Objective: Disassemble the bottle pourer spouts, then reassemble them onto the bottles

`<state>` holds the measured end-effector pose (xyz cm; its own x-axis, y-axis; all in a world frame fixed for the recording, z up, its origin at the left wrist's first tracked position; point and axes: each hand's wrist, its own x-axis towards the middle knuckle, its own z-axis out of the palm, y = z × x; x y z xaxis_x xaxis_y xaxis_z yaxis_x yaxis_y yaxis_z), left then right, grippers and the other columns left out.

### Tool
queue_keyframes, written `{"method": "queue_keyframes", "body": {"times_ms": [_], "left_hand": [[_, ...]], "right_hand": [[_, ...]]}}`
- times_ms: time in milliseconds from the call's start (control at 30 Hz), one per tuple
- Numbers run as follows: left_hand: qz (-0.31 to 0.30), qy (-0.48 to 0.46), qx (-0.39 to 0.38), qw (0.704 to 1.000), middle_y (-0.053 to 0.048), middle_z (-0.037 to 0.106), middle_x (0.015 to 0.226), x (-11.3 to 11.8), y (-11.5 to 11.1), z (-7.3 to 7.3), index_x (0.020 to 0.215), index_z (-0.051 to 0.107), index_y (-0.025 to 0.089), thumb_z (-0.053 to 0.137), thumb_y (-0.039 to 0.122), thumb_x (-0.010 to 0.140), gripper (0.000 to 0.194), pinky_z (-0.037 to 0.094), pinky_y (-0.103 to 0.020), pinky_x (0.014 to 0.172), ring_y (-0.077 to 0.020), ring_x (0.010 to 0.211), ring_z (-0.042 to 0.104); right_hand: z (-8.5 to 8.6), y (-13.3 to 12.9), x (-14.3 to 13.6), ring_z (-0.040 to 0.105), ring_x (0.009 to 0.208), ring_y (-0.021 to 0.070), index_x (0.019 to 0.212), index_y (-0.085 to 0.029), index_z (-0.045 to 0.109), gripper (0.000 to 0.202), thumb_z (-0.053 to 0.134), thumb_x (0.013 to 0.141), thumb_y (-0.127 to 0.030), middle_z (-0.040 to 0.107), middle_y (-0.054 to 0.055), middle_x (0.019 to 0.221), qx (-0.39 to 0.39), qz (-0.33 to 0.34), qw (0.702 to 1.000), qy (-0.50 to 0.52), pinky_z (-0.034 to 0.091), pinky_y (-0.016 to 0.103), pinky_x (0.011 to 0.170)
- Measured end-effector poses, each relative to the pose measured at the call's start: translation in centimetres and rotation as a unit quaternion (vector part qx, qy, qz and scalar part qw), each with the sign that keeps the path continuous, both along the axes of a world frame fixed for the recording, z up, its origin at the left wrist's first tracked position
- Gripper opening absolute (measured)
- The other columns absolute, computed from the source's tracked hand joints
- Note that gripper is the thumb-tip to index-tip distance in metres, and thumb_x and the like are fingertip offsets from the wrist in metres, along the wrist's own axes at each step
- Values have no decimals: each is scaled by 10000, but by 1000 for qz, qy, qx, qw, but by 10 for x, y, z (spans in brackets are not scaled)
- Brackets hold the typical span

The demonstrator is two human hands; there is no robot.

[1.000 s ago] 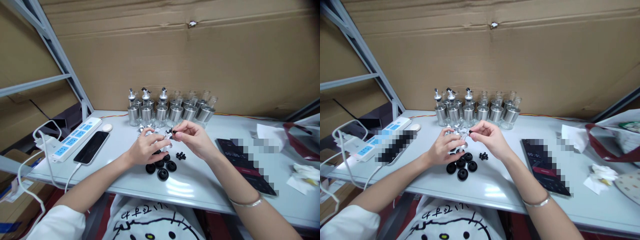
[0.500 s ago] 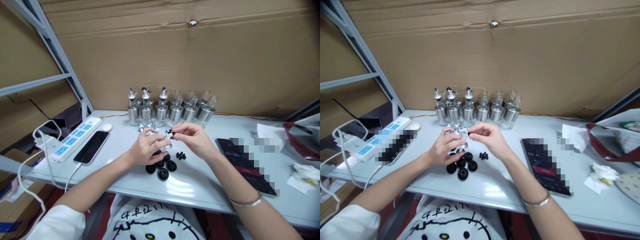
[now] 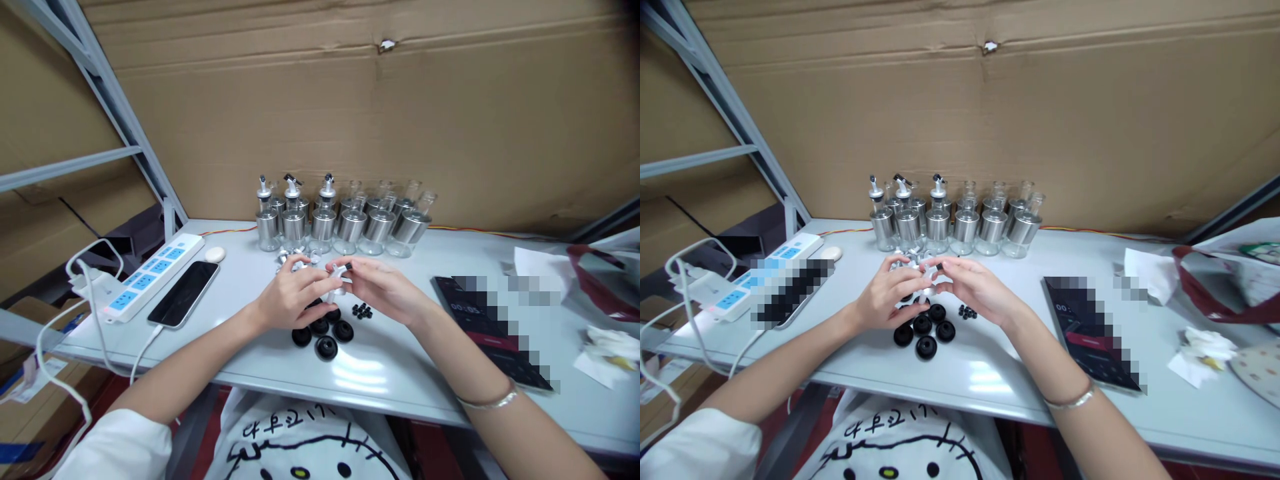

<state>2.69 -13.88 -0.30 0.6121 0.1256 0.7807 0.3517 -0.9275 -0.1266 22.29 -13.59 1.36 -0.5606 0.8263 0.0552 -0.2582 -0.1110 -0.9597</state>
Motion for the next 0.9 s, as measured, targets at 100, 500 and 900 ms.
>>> {"method": "queue_keyframes", "body": {"times_ms": [100, 500, 900], "left_hand": [[-3, 2, 0, 1000, -37, 693, 921, 1, 0, 0, 1205, 413, 186, 499, 281, 901, 330, 382, -373, 906, -157, 848, 645], [11, 0, 3, 1000, -31, 702, 923, 0, 3, -2, 1158, 415, 193, 495, 300, 915, 277, 397, -367, 896, -151, 869, 658], [86, 105, -194, 971, -74, 607, 1012, -7, 5, 3, 947, 433, 199, 465, 198, 661, 288, 408, -417, 829, -246, 971, 566]], "right_hand": [[-1, 1, 1, 558, 793, 142, 876, -226, 697, 244, 673, 733, -422, 633, 34, 866, -5, 4, 1000, 1, 480, 318, 775], [-1, -1, -2, 529, 693, 109, 882, -227, 691, 228, 694, 733, -400, 625, -6, 783, 61, -28, 997, -40, 439, 292, 744], [-3, 6, -2, 469, 636, 90, 791, -211, 721, 207, 733, 687, -390, 623, -4, 789, 39, -162, 986, -20, 382, 265, 657]]}}
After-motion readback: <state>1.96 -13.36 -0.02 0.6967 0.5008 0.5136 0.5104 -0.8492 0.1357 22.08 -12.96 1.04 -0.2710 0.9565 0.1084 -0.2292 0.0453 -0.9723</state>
